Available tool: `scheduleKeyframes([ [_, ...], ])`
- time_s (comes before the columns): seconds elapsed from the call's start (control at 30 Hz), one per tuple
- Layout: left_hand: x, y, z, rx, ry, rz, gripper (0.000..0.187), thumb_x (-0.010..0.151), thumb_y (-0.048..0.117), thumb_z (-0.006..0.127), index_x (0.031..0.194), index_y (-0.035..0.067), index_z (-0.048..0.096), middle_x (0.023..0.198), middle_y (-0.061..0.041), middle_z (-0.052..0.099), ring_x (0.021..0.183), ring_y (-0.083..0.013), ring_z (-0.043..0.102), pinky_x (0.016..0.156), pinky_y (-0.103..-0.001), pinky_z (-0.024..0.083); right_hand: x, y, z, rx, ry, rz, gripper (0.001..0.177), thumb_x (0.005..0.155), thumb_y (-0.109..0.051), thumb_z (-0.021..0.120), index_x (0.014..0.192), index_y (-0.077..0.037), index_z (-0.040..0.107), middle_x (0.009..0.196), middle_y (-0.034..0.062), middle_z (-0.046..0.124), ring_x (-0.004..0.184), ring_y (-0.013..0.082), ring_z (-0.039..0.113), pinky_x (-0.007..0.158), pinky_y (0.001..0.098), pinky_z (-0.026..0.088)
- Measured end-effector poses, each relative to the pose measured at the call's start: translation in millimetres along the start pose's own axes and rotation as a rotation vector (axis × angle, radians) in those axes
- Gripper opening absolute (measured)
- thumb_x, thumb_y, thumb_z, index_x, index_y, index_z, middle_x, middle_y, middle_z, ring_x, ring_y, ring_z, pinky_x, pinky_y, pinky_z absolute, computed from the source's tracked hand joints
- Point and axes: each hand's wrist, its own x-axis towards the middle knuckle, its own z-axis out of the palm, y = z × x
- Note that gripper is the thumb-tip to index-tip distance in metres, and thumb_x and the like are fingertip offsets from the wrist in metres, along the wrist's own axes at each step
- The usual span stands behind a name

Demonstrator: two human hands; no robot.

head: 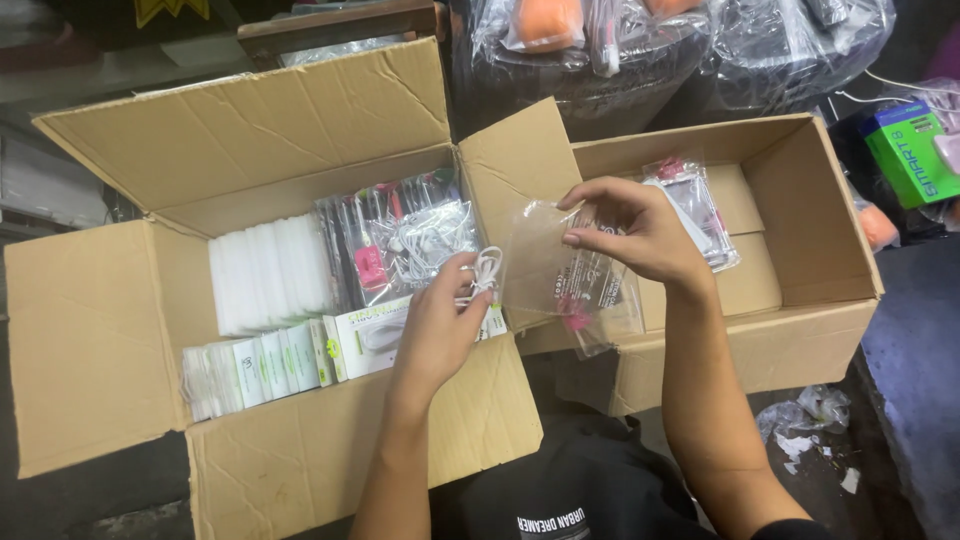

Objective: Sorting through small electronics accessories such as earphones and phone cases in cardboard boxes.

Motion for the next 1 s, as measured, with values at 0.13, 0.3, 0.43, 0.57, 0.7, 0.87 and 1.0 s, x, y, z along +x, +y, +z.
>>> scheduleKeyframes([
  [0.13,10,-20,17,0.066,0.043,0.172,0.043,0.088,0.011,0.069,0.131,0.005,0.061,0.121,-0.016,0.071,0.110,-0.0261,0.071,0.087,-0.035,0.057,-1,-2,-1,-0.028,-0.013,-0.004,0.038,0.088,-0.003,0.081,0.124,-0.001,0.067,0.090,0.0002,0.069,0.077,0.0022,0.062,0.065,0.0180,0.049],
  [0.3,8,-21,25,0.265,0.165,0.158,0.038,0.089,0.014,0.072,0.127,0.008,0.069,0.109,-0.016,0.068,0.102,-0.0330,0.068,0.090,-0.040,0.052,0,-5,8,0.039,-0.082,-0.032,0.043,0.087,-0.001,0.078,0.127,0.000,0.062,0.099,-0.0006,0.071,0.088,0.0065,0.070,0.076,0.0217,0.058],
  [0.43,13,-41,27,0.252,0.309,0.360,0.033,0.092,0.012,0.071,0.124,0.004,0.069,0.124,-0.018,0.065,0.111,-0.0370,0.064,0.092,-0.041,0.050,0,1,13,0.027,-0.095,-0.057,0.042,0.087,-0.001,0.079,0.125,0.000,0.064,0.105,-0.0001,0.070,0.090,0.0071,0.069,0.078,0.0226,0.059],
  [0.57,11,-30,5,-0.279,0.223,0.287,0.023,0.105,0.015,0.057,0.124,0.004,0.066,0.125,-0.010,0.068,0.113,-0.0222,0.068,0.092,-0.034,0.055,0,4,21,-0.043,-0.117,-0.058,0.042,0.086,-0.006,0.083,0.125,-0.002,0.067,0.097,0.0013,0.071,0.086,0.0061,0.067,0.075,0.0222,0.056],
  [0.7,-4,-10,-15,-0.574,-0.125,0.174,0.037,0.099,0.006,0.060,0.133,0.003,0.048,0.123,-0.012,0.070,0.109,-0.0157,0.070,0.091,-0.030,0.056,2,1,38,-0.076,-0.145,-0.123,0.041,0.086,-0.010,0.084,0.124,-0.003,0.068,0.098,0.0011,0.073,0.084,0.0050,0.068,0.073,0.0228,0.055],
  [0.87,-15,-16,-9,-0.539,-0.026,0.220,0.041,0.100,0.001,0.059,0.139,0.002,0.047,0.108,-0.016,0.073,0.092,-0.0172,0.071,0.078,-0.029,0.057,4,4,44,-0.012,-0.165,-0.047,0.045,0.084,-0.009,0.086,0.125,-0.003,0.069,0.101,0.0022,0.072,0.084,0.0057,0.066,0.073,0.0238,0.054],
  [1.0,-28,8,-13,-0.409,0.220,0.254,0.042,0.096,0.002,0.061,0.135,0.002,0.044,0.105,-0.012,0.072,0.083,-0.0137,0.072,0.070,-0.026,0.057,6,2,37,0.102,-0.256,-0.061,0.050,0.082,-0.006,0.086,0.127,-0.002,0.066,0.120,0.0040,0.068,0.100,0.0067,0.063,0.087,0.0252,0.054],
])
